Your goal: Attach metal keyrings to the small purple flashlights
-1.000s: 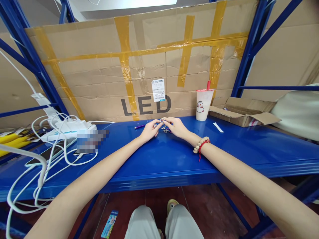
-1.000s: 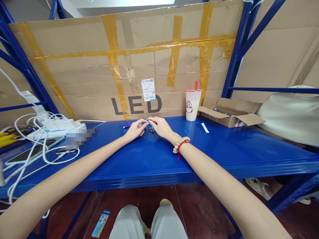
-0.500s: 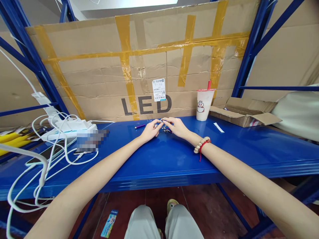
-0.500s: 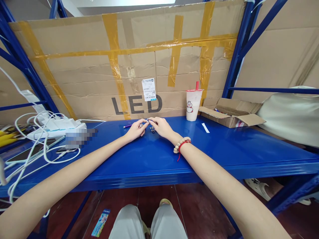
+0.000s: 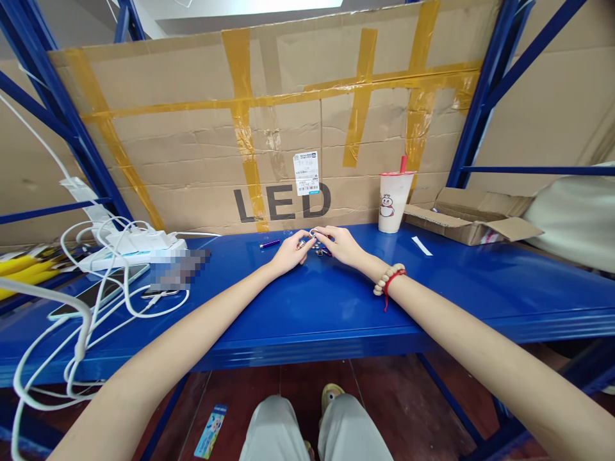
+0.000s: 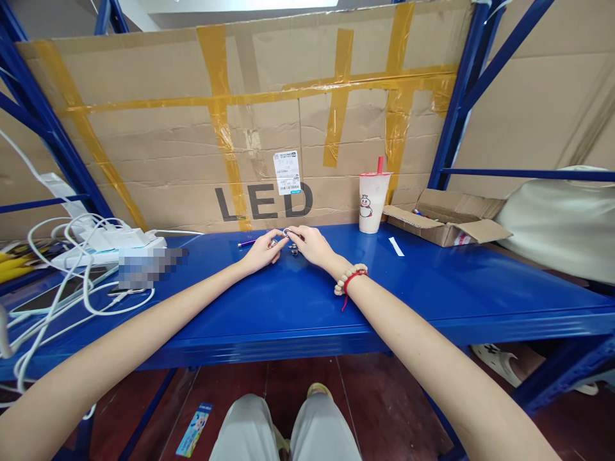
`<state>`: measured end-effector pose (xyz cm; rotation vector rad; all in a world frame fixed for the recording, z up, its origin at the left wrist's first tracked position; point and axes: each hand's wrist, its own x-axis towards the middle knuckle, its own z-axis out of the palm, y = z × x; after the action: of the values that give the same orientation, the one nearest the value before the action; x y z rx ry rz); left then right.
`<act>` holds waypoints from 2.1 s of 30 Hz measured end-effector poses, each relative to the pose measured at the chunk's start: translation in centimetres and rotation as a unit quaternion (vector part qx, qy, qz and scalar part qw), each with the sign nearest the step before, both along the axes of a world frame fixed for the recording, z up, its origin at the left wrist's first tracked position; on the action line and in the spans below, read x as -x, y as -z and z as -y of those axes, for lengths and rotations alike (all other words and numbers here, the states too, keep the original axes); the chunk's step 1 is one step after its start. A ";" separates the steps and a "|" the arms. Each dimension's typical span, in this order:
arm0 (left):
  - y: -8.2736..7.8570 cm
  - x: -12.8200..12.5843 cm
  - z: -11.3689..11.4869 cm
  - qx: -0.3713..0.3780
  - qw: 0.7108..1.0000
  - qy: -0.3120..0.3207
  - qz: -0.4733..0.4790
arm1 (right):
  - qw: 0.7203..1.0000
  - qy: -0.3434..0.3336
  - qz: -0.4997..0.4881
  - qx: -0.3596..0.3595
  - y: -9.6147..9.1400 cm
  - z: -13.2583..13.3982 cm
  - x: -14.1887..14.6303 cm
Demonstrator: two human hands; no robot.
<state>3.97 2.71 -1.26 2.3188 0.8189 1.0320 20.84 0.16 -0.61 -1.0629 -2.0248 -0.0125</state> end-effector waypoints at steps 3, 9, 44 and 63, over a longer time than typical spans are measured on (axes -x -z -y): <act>-0.1 0.0 0.1 -0.002 1.000 0.002 -0.004 | 1.000 0.002 0.003 -0.001 -0.1 0.1 0.0; 0.0 0.0 0.0 -0.003 1.000 0.004 -0.011 | 1.000 0.005 0.008 0.004 -0.1 0.1 0.0; 0.1 0.1 -0.1 -0.012 0.998 -0.008 -0.053 | 0.999 0.002 0.029 0.025 -0.2 0.4 -0.2; -0.1 0.1 0.1 -0.007 0.996 -0.020 -0.083 | 0.997 0.012 0.043 0.067 -0.2 0.6 -0.3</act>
<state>3.86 2.61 -1.16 2.4341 0.9266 0.8728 21.17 -0.46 -0.40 -1.1882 -2.1143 0.0686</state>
